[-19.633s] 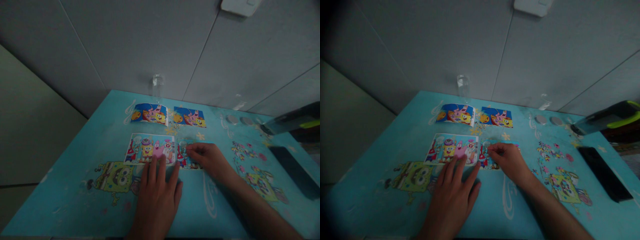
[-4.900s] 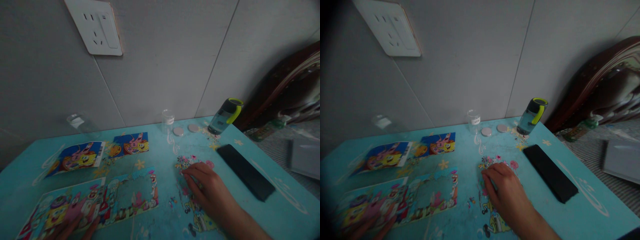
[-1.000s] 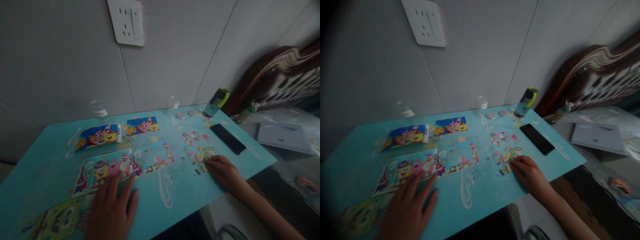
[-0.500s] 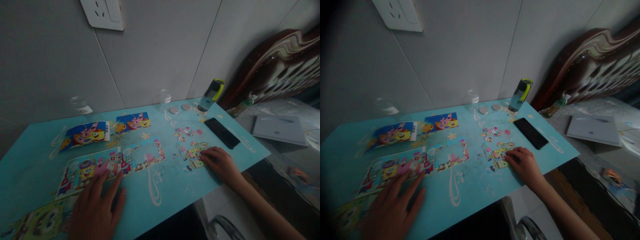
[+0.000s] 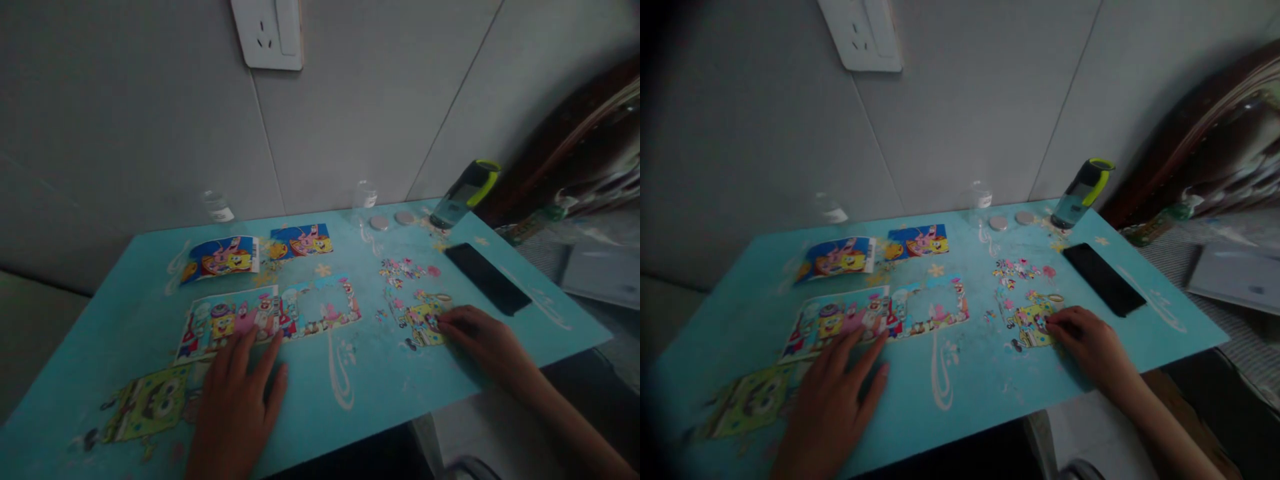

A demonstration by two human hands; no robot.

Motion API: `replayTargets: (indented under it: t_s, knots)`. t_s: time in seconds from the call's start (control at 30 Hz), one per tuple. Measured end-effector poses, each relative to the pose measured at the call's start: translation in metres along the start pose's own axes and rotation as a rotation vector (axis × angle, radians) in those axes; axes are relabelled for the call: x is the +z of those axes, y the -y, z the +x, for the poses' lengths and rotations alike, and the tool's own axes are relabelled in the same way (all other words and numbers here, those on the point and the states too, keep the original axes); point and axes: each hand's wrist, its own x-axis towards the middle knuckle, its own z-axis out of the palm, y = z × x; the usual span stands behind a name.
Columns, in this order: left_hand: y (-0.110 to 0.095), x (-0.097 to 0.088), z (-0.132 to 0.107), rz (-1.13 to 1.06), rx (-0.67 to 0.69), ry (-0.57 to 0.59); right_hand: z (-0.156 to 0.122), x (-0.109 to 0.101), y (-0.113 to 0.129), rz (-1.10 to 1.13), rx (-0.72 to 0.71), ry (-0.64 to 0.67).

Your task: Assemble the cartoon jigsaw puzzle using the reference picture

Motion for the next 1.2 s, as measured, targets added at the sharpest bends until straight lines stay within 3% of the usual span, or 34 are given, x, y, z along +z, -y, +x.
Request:
replayTargets:
  t_s: [0.23, 0.47, 0.67, 0.77, 0.87, 0.93, 1.03, 1.13, 1.2]
  knots:
    - [-0.010, -0.010, 0.002, -0.004, -0.050, 0.021, 0.000, -0.001, -0.010, -0.005, 0.073, -0.021]
    - [-0.013, -0.013, 0.003, -0.041, -0.067, 0.029, 0.011, -0.003, -0.017, -0.059, -0.139, 0.134]
    - [-0.014, -0.012, 0.002, -0.056, -0.074, 0.022, 0.014, -0.015, -0.016, -0.077, -0.105, 0.165]
    - [-0.013, -0.011, 0.001, -0.064, -0.074, 0.023, 0.020, -0.020, 0.008, -0.108, -0.068, 0.129]
    - [-0.014, -0.011, 0.001, -0.071, -0.077, 0.017, 0.039, -0.011, 0.056, -0.099, -0.100, 0.165]
    - [-0.014, -0.011, 0.001, -0.073, -0.078, 0.019, 0.060, 0.003, 0.092, -0.072, -0.191, 0.186]
    - [-0.014, -0.012, 0.001, -0.071, -0.082, 0.022, 0.095, 0.028, 0.133, -0.010, -0.361, 0.325]
    - [-0.015, -0.013, 0.001, -0.073, -0.090, 0.020, 0.115, 0.048, 0.148, 0.055, -0.411, 0.363]
    - [-0.016, -0.013, 0.001, -0.075, -0.087, 0.020, 0.117, 0.057, 0.149, 0.126, -0.354, 0.361]
